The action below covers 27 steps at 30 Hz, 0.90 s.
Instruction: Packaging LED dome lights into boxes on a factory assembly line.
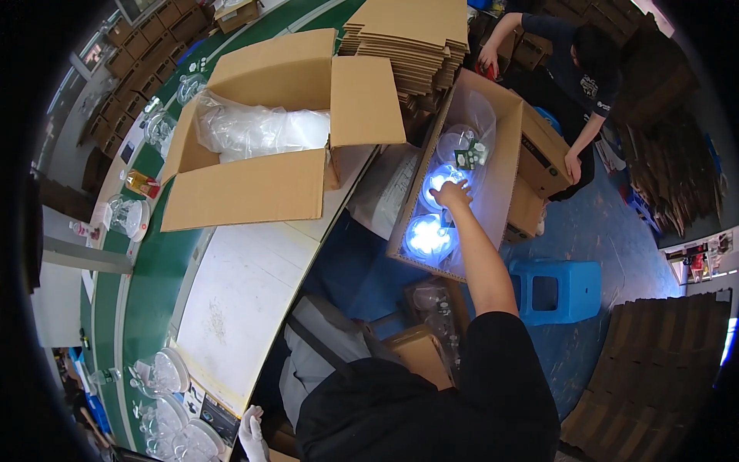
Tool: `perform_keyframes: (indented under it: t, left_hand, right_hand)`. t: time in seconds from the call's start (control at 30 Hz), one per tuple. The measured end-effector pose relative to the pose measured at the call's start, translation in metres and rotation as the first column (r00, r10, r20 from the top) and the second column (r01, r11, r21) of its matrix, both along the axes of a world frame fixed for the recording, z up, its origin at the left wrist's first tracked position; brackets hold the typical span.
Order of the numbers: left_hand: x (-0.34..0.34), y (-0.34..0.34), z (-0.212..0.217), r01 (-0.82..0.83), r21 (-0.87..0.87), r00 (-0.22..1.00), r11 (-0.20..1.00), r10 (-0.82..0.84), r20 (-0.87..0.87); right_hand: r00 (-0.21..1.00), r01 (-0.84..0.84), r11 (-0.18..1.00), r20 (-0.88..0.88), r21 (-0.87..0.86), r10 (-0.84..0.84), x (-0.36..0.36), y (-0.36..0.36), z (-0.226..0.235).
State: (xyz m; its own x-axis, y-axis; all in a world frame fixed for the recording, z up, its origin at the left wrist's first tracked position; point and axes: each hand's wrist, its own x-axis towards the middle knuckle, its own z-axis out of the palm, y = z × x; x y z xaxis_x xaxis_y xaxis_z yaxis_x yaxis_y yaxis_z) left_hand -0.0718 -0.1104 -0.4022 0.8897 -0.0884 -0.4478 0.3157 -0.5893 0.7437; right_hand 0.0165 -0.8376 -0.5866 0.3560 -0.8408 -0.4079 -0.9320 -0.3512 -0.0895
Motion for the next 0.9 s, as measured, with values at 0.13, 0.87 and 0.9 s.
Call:
perform_keyframes:
  t: [0.13, 0.87, 0.9]
  left_hand:
    - [-0.002, 0.000, -0.001, 0.007, 0.016, 1.000, 1.000, -0.006, -0.017]
    - [-0.004, 0.016, -0.024, 0.075, 0.070, 0.991, 0.995, -0.082, 0.104]
    - [-0.008, 0.021, -0.034, 0.059, 0.025, 0.989, 0.998, -0.062, 0.131]
  right_hand:
    - [0.985, -0.161, 0.985, 0.079, 0.068, 0.155, -0.012, -0.006, -0.006]
    - [0.461, -0.344, 0.897, 0.882, 0.279, -0.098, -0.082, -0.091, -0.030]
    - [0.540, -0.414, 0.857, 0.840, 0.308, -0.041, -0.091, -0.091, -0.026]
